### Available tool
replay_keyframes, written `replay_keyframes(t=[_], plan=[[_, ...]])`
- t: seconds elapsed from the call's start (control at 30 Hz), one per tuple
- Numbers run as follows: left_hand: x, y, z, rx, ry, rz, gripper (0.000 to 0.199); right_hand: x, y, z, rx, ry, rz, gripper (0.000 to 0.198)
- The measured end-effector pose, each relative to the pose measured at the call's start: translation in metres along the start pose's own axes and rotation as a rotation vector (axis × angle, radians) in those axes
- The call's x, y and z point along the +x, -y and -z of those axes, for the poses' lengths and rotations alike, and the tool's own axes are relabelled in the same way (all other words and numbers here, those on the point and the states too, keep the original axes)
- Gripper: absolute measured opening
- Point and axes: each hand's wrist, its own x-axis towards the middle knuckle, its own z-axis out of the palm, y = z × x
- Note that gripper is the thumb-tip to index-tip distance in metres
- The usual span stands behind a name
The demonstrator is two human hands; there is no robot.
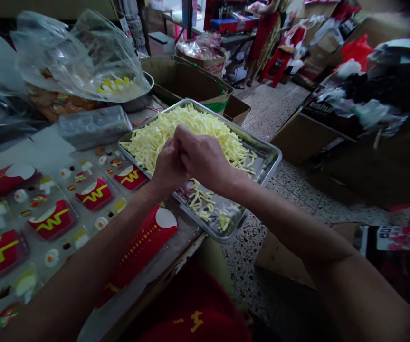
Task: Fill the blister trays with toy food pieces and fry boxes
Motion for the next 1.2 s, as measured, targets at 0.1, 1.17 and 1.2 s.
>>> replay_keyframes(t=[0.1,1.17,1.2], plan=[[-0.001,0.004,0.004,0.066,0.014,0.041,0.068,-0.015,-0.017,0.006,0.107,-0.079,0.026,0.02],[-0.055,0.036,0.064,0.197,0.216,0.078,0.095,-0.055,-0.096,-0.078,0.114,0.251,0.263,0.018],[-0.054,0.032,0.066,0.244,0.251,0.077,0.095,-0.055,-0.094,-0.074,0.184,0.205,0.193,0.018]])
